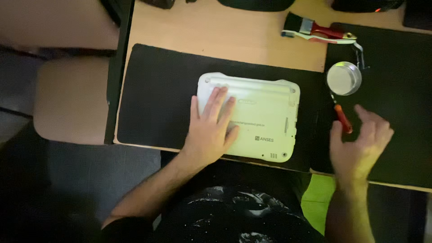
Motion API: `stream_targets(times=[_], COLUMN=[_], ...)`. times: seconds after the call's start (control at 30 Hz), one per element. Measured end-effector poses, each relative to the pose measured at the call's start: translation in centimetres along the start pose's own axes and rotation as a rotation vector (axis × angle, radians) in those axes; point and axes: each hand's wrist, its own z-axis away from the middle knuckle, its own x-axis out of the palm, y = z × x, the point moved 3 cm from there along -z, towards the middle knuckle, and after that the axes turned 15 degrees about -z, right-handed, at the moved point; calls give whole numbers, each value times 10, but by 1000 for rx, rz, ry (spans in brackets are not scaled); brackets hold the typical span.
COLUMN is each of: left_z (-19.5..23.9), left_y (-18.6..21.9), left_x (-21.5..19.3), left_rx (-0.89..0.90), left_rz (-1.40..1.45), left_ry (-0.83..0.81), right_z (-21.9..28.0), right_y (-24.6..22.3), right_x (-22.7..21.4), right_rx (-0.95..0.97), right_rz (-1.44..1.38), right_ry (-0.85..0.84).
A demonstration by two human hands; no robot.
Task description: The person removes the battery from a white laptop and uses a red screwdriver to unscrew multiple screws from the back panel. After removing the screws, the person flips the laptop over, opens the lid, and presses the power button to turn it on.
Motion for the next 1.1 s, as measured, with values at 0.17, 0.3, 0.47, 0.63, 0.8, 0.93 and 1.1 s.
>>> stream_targets(times=[0.17,0.3,0.47,0.63,0.8,0.93,1.1], left_z=[-8,-13,-13,-11,-4,-5,-7], left_y=[9,16,26,36,41,42,41], left_x=[-2,-6,-9,-8,7,12,6], left_rx=[30,39,142,177,156,164,190], left_rz=[-109,-101,-60,-77,-22,-3,28], left_ry=[-19,-31,-61,35,154,163,127], right_z=[19,29,28,2,-16,-10,-10], right_y=[19,25,11,-26,-51,-48,-50], right_x=[13,19,24,53,74,77,75], right_rx=[113,170,336,533,501,482,453], right_rz=[124,41,-269,-664,-726,-720,-676], right_ry=[-75,-84,-57,-112,-40,-14,-42])
